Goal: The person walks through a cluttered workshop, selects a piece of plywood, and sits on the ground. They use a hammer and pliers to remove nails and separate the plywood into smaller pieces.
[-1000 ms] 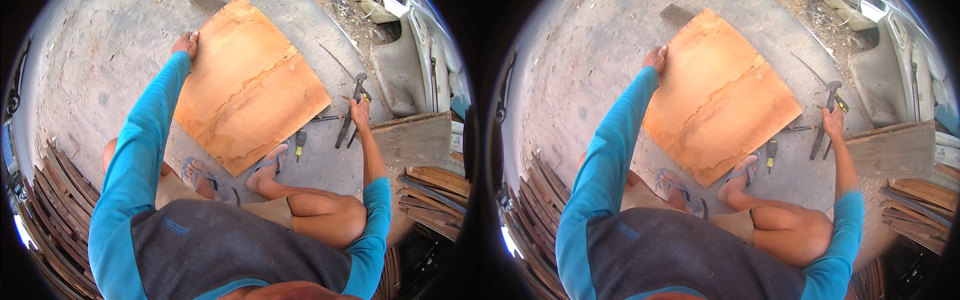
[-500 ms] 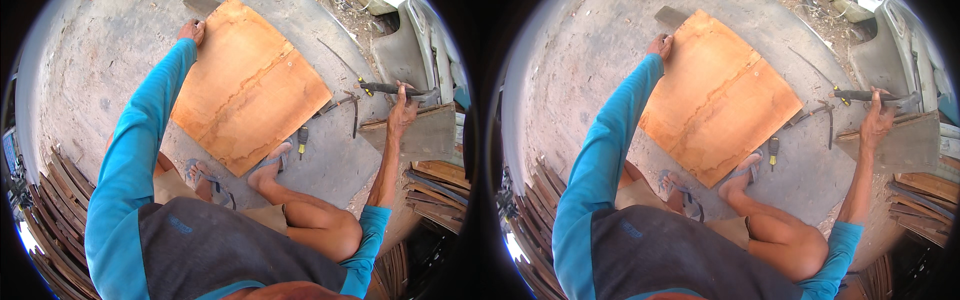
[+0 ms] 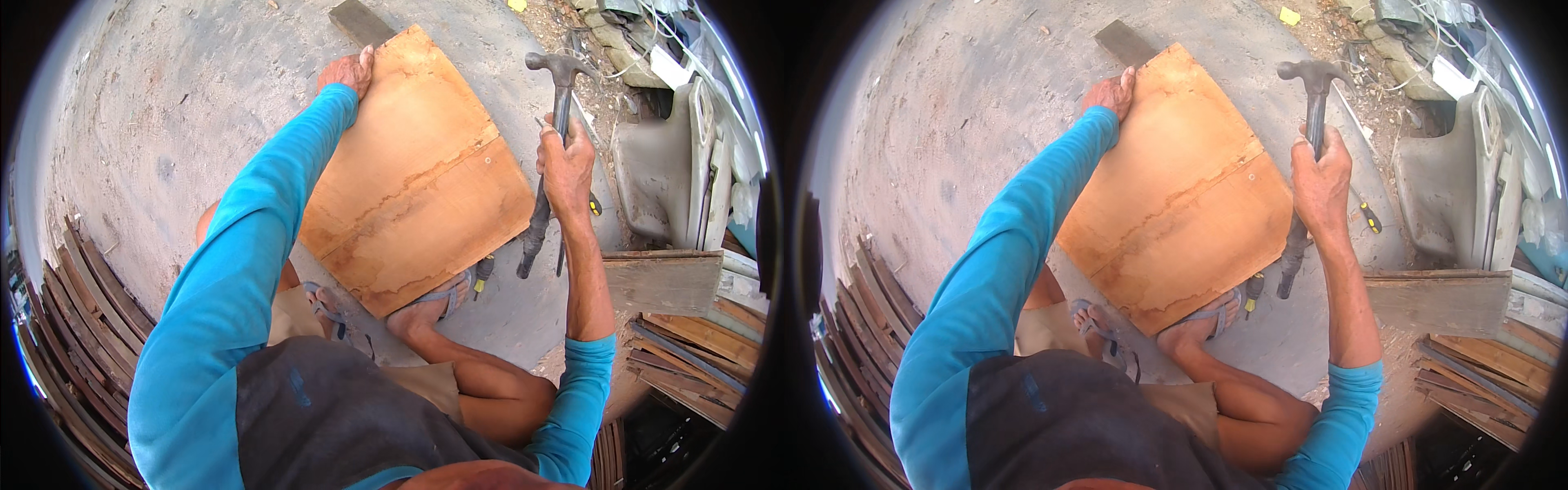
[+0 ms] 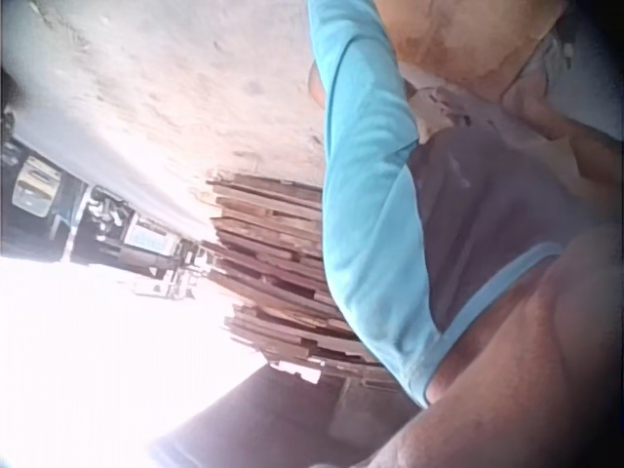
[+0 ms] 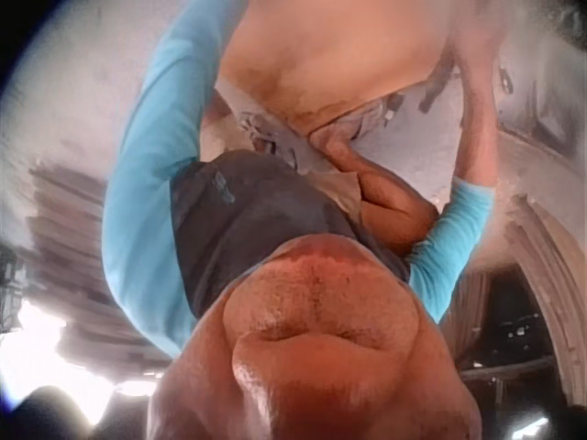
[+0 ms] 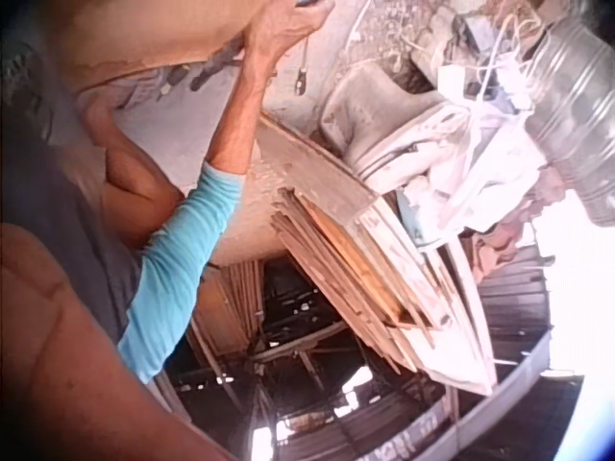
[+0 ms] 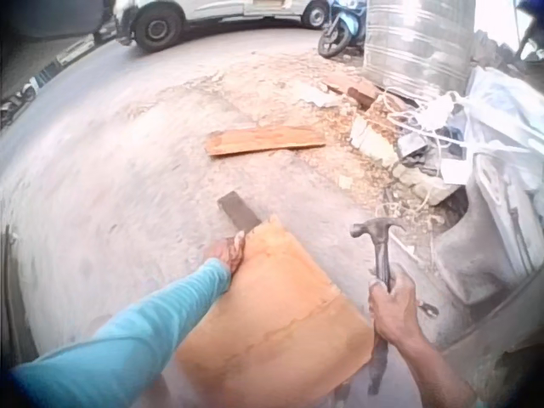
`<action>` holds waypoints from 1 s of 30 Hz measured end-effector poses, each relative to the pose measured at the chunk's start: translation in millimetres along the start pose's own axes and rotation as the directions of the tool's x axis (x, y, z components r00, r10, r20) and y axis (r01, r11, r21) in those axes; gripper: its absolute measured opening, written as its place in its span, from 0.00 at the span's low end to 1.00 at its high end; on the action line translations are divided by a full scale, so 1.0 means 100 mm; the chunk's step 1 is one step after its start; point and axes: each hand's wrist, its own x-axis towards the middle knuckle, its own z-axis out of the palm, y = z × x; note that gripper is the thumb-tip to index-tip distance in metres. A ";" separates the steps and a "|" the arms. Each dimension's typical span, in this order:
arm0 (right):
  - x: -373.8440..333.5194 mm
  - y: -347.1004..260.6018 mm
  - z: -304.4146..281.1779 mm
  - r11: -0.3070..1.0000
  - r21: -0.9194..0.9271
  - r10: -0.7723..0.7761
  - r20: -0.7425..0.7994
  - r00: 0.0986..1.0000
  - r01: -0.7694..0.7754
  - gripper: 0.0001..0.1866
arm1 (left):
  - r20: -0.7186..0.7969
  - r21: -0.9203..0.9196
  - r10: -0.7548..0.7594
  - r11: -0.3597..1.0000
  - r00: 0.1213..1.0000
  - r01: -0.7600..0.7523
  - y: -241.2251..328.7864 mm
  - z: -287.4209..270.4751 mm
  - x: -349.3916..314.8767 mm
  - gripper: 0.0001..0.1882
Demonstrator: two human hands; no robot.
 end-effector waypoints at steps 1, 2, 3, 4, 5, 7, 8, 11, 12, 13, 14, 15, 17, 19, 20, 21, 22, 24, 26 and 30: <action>0.08 -0.20 0.18 0.997 0.081 -0.020 0.039 0.999 0.016 0.15 | 0.000 -0.004 -0.025 1.000 1.000 0.025 -0.01 -0.05 -0.03 0.36; 0.14 -0.30 0.35 0.975 0.219 -0.065 0.094 0.993 0.043 0.15 | 0.008 -0.011 -0.036 0.999 0.999 0.037 0.04 -0.10 -0.07 0.36; 0.18 -0.38 0.51 0.933 0.355 -0.115 0.139 0.984 0.059 0.14 | 0.016 -0.017 -0.048 0.999 0.999 0.048 0.03 -0.11 -0.10 0.36; 0.18 -0.34 0.73 0.946 0.325 -0.060 0.235 0.970 -0.020 0.14 | 0.006 -0.003 -0.047 0.999 0.999 0.047 -0.03 -0.12 -0.09 0.35; 0.17 -0.17 0.95 0.954 0.284 -0.002 0.311 0.950 -0.091 0.13 | -0.004 0.009 -0.031 0.999 1.000 0.031 -0.05 -0.08 -0.05 0.35; 0.18 0.20 1.34 0.997 0.081 -0.035 0.219 0.975 0.018 0.15 | -0.007 0.002 -0.001 1.000 1.000 0.001 0.00 -0.06 0.00 0.35; 0.22 0.18 1.42 0.994 0.107 -0.030 0.218 0.976 0.007 0.16 | 0.004 -0.013 0.000 1.000 1.000 0.000 0.00 -0.06 -0.03 0.35; 0.35 0.11 1.59 0.984 0.171 -0.075 0.169 0.983 0.045 0.17 | 0.049 -0.013 -0.008 1.000 0.999 0.008 0.01 -0.10 -0.02 0.35; 0.41 0.04 1.62 0.978 0.180 -0.133 0.125 0.983 0.109 0.16 | 0.067 -0.006 -0.011 1.000 0.998 0.012 0.00 -0.10 -0.02 0.35; 0.46 -0.03 1.63 0.967 0.186 -0.193 0.077 0.978 0.176 0.16 | 0.063 -0.012 -0.018 1.000 0.998 0.018 0.01 -0.12 -0.03 0.35; 0.48 -0.10 1.66 0.972 0.138 -0.200 0.076 0.977 0.189 0.16 | 0.060 -0.017 -0.023 1.000 0.998 0.025 0.01 -0.14 -0.04 0.35; 0.48 -0.08 1.71 0.970 0.088 -0.233 0.066 0.970 0.227 0.16 | 0.057 -0.023 -0.029 0.999 0.998 0.030 0.01 -0.14 -0.05 0.35; 0.50 0.01 1.80 0.951 -0.016 -0.309 0.047 0.950 0.310 0.16 | 0.045 -0.009 -0.026 1.000 0.999 0.026 0.00 -0.12 -0.04 0.35; 0.52 0.11 1.88 0.969 -0.100 -0.217 0.092 0.972 0.226 0.16 | 0.050 -0.011 -0.038 0.999 0.998 0.039 -0.01 -0.11 -0.01 0.35; 0.54 0.17 1.91 0.970 -0.097 -0.217 0.080 0.973 0.225 0.16 | 0.062 -0.021 -0.052 0.998 0.997 0.053 -0.02 -0.10 0.00 0.35; 0.56 0.20 1.91 0.970 -0.095 -0.217 0.067 0.974 0.223 0.16 | 0.073 -0.030 -0.065 0.997 0.995 0.067 -0.01 -0.09 0.01 0.35; 0.57 0.14 1.87 0.981 0.000 -0.195 0.062 0.979 0.195 0.17 | 0.054 -0.031 -0.050 0.998 0.997 0.052 -0.01 -0.11 0.06 0.35; 0.52 -0.05 1.83 0.963 0.067 -0.263 0.016 0.965 0.262 0.18 | 0.062 -0.021 -0.022 0.999 0.998 0.023 -0.04 -0.10 -0.01 0.35; 0.52 -0.09 1.85 0.921 0.073 -0.377 -0.083 0.922 0.383 0.19 | 0.068 -0.014 -0.027 1.000 0.997 0.028 -0.06 -0.07 0.03 0.35; 0.63 0.29 2.01 0.935 -0.234 -0.267 0.036 0.963 0.268 0.19 | 0.016 -0.053 -0.003 0.999 1.000 0.004 -0.09 0.00 0.04 0.36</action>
